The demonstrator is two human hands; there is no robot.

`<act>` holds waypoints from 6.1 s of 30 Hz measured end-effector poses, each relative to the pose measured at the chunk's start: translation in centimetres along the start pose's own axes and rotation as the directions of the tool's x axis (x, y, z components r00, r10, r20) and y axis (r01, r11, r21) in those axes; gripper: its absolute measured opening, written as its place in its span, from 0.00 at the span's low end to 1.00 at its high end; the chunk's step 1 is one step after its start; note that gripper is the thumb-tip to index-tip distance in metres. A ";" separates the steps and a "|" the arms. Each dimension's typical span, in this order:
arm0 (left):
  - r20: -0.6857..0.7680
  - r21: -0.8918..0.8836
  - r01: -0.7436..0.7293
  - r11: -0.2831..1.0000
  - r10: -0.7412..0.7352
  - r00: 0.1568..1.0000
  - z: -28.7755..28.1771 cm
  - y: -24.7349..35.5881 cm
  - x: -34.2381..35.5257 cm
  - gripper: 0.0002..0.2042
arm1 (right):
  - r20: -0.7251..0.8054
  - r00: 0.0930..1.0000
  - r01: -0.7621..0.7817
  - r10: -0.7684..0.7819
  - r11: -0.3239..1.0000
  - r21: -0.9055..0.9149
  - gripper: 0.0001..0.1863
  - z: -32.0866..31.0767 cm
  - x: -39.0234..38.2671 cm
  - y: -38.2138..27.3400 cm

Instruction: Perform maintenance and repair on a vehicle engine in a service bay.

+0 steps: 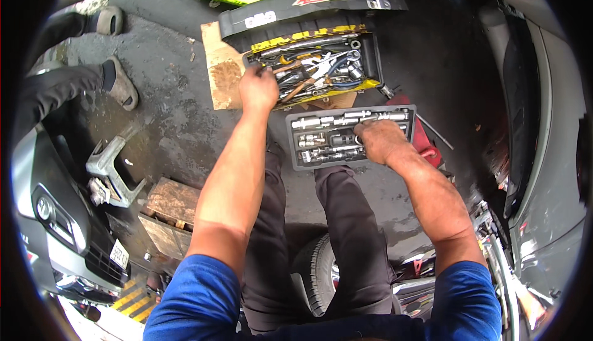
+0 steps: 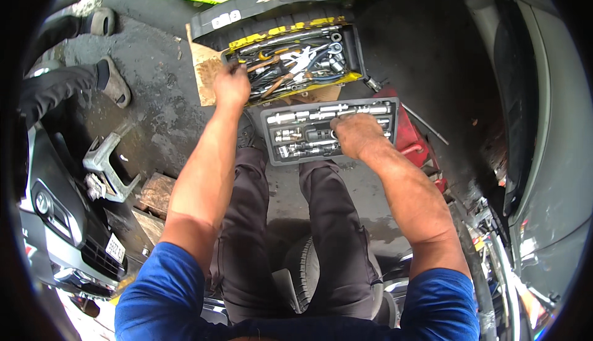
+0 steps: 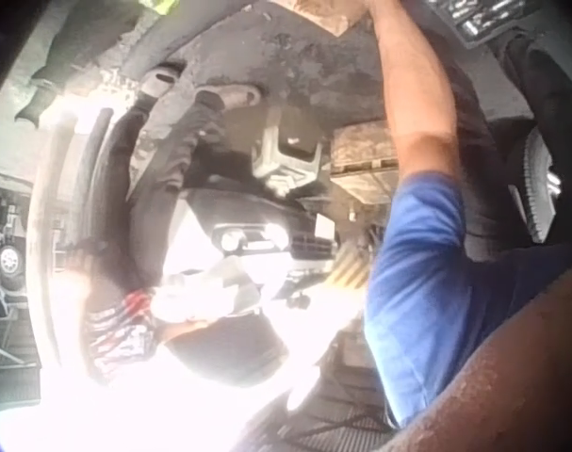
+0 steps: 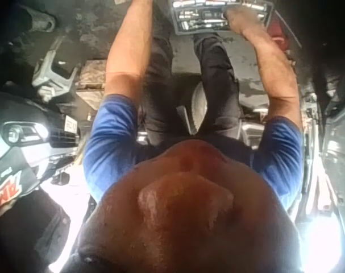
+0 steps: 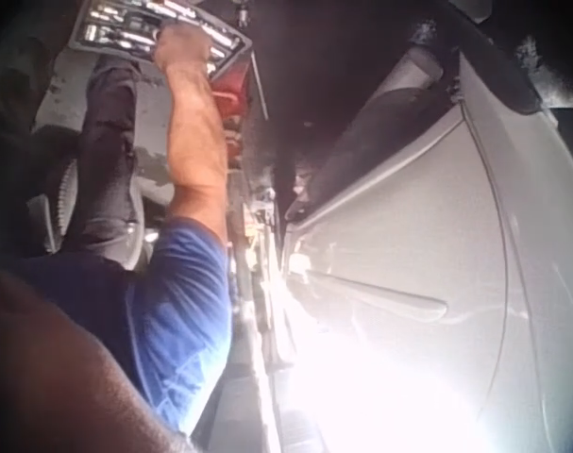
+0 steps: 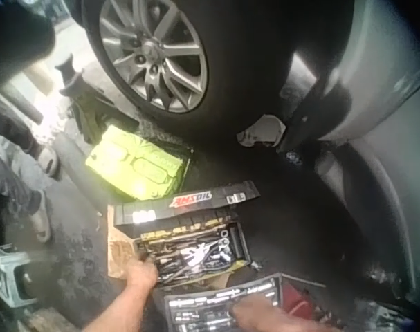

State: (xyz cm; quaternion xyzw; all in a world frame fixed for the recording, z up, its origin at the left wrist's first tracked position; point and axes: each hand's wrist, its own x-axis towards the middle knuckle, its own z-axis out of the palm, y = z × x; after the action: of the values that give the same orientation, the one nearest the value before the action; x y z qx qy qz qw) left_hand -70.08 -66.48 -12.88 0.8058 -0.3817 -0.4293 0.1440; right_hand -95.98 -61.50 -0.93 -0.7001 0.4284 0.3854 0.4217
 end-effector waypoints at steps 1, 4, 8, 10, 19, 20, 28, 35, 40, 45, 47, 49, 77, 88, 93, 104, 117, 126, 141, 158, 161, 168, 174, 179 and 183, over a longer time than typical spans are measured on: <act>-0.055 -0.007 0.110 0.994 -0.110 0.992 0.7 -1.1 2.4 0.19 | -0.007 0.999 0.033 -0.033 0.999 0.023 0.16 0.3 0.4 -1.1; 0.240 -0.385 0.540 0.748 -0.484 0.841 3.6 1.6 4.9 0.20 | 0.004 1.000 0.014 -0.014 0.997 0.074 0.16 2.4 -0.2 -0.6; 0.195 -0.403 0.513 0.758 -0.477 0.857 4.7 2.9 5.5 0.19 | -0.066 0.998 -0.001 0.012 0.985 0.172 0.16 4.1 -1.3 -0.3; 0.197 -0.502 0.430 0.751 -0.384 0.902 4.9 3.0 4.8 0.17 | -0.107 0.994 0.009 0.014 0.978 0.210 0.15 4.3 -1.5 -0.1; 0.200 -0.018 0.019 1.000 -0.015 0.980 3.5 6.4 3.6 0.13 | -0.171 0.985 0.008 0.039 0.964 0.265 0.15 4.4 -1.8 0.4; 0.187 -0.012 0.016 1.000 -0.013 0.982 3.4 6.2 4.7 0.13 | -0.180 0.983 0.021 0.028 0.964 0.264 0.15 4.0 -1.6 0.1; 0.538 0.657 -0.395 0.642 -0.033 0.842 6.0 6.2 2.0 0.20 | -0.166 0.985 -0.005 0.039 0.979 0.202 0.15 4.2 -1.2 1.0; 0.451 0.331 -0.673 0.661 0.516 0.728 -0.8 -0.7 1.7 0.17 | -0.109 0.993 -0.035 0.054 0.986 0.166 0.15 1.2 -0.6 0.2; 0.074 -0.052 -0.515 0.856 0.517 0.853 -8.8 -2.2 -2.4 0.10 | -0.199 0.980 -0.004 0.024 0.995 0.101 0.16 -1.4 1.8 1.0; -0.362 -0.395 -0.462 0.794 0.327 0.873 -17.4 -6.8 -1.8 0.05 | -0.129 0.991 0.018 -0.019 1.000 -0.012 0.17 -7.2 8.5 -0.6; -0.450 -0.366 -0.457 0.811 0.276 0.850 -20.5 -5.5 -1.7 0.05 | -0.157 0.987 0.018 -0.026 0.999 -0.052 0.17 -9.4 10.0 -1.0; -0.504 -0.321 -0.462 0.827 0.264 0.822 -22.2 -4.1 -1.3 0.07 | -0.194 0.981 -0.005 -0.006 0.998 -0.060 0.16 -9.2 12.9 -0.5; -0.701 -0.501 -0.620 0.604 0.138 0.700 -27.4 4.8 0.0 0.08 | -0.220 0.975 0.041 0.014 0.969 0.242 0.18 -5.9 10.2 -10.5; -0.520 -0.393 -0.370 0.842 0.128 0.845 -20.7 0.9 -4.4 0.09 | -0.151 0.988 0.009 0.024 0.976 0.218 0.18 -1.9 9.6 -11.3; -0.311 -0.461 -0.269 0.846 0.130 0.941 -16.1 -3.8 -7.1 0.09 | -0.287 0.958 0.065 0.013 0.963 0.260 0.19 -2.0 10.3 -11.7; 0.036 -0.486 0.059 0.872 -0.047 0.998 -11.4 -8.5 -11.6 0.09 | -0.156 0.977 -0.124 0.145 0.982 0.140 0.16 -7.2 15.6 -13.9; 0.535 0.532 -0.749 0.394 0.530 0.659 -13.2 5.8 3.4 0.07 | -0.216 0.953 -0.082 0.214 0.865 0.495 0.14 -5.6 13.9 -11.9; 1.000 -0.022 -0.804 -0.594 -0.013 -0.018 -4.1 12.0 2.9 0.19 | -0.233 0.958 -0.075 0.167 0.931 0.358 0.15 -4.4 15.1 -12.6; 0.969 -0.232 -0.664 -0.711 -0.112 -0.219 4.3 9.9 2.5 0.24 | -0.403 0.883 0.168 0.242 0.639 0.751 0.12 2.5 10.1 -12.7; 0.965 -0.152 -0.851 -0.503 0.108 -0.237 5.9 10.7 -5.4 0.11 | -0.416 0.878 0.257 0.237 0.499 0.828 0.12 6.1 7.4 -11.5; 0.910 -0.144 -0.918 -0.370 0.315 -0.269 6.0 9.0 -6.3 0.11 | -0.328 0.923 0.208 0.203 0.455 0.866 0.13 6.1 4.9 -12.4; 0.972 -0.025 -0.977 -0.211 0.223 -0.073 7.0 6.6 -10.0 0.14 | -0.194 0.976 0.144 0.093 0.389 0.910 0.17 7.1 1.8 -13.4; 0.885 0.191 -0.947 -0.260 0.463 0.051 7.7 4.0 -11.3 0.18 | -0.121 0.992 0.085 0.044 0.482 0.872 0.17 7.8 1.5 -14.4; 0.652 0.737 0.526 -0.424 0.652 -0.388 7.1 -1.4 -8.5 0.28 | -0.194 0.980 0.167 0.035 0.377 0.911 0.16 6.0 1.0 -16.9; 0.782 0.617 0.370 -0.695 0.485 -0.392 7.0 0.6 -9.5 0.22 | -0.078 0.994 0.045 0.081 0.348 0.936 0.15 7.7 1.0 -16.2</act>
State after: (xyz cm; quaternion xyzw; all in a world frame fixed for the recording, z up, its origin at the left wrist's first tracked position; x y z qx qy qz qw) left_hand -79.25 -59.17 -11.12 -0.0044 -0.7899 0.6125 0.0276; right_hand -82.02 -50.15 -0.30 -0.3493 0.6017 0.0370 0.7173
